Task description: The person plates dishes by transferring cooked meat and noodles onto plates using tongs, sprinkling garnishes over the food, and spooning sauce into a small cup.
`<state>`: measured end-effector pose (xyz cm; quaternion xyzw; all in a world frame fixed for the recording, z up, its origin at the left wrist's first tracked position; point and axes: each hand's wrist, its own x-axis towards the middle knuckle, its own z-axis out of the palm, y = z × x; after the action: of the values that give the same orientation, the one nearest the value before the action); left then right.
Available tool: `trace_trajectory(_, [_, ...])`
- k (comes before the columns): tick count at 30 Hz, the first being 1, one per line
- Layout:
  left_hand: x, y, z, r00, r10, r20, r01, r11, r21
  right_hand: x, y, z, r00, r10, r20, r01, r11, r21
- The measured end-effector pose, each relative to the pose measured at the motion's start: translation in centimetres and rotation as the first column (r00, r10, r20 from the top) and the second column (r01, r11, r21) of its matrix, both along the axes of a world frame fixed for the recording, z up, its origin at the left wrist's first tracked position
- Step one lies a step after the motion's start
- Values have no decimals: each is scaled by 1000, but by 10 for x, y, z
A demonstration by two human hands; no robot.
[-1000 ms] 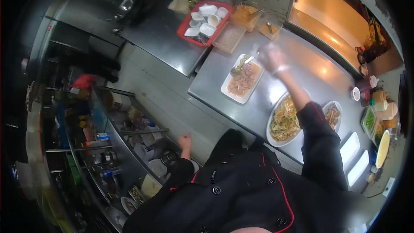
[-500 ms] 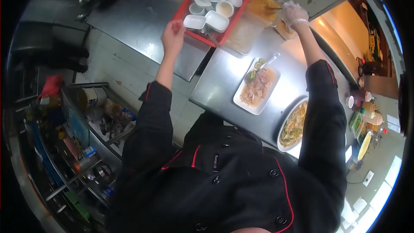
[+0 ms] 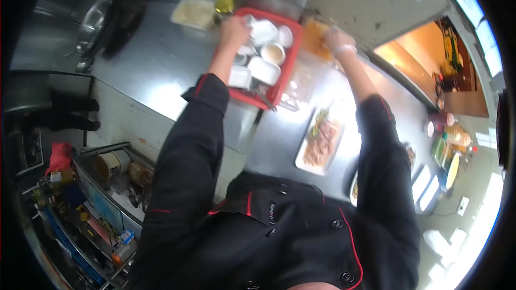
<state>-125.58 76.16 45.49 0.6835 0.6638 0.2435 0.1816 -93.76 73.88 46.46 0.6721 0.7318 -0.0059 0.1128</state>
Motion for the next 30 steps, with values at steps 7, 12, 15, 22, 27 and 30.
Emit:
trace_trajectory(7, [-5,16,20,999,-18,-40,17,999,-29,-6,2,52,992,-121,-42,119,992,-38])
trace_trajectory(12, [-4,6,30,995,-28,95,24,999,46,-24,2,19,976,-169,-136,163,985,-55])
trace_trajectory(15, [-13,6,20,958,52,281,-34,997,-68,-19,12,-3,974,-159,-163,160,987,-10])
trace_trajectory(22, [-2,-42,35,159,257,953,350,888,-298,10,14,37,907,-260,-331,288,957,38])
trace_trajectory(27, [28,-64,26,-155,321,934,532,824,-195,19,4,77,942,-205,-266,246,960,132])
trace_trajectory(30, [47,-74,24,-197,289,937,548,825,-139,15,-3,97,938,-203,-282,250,958,142])
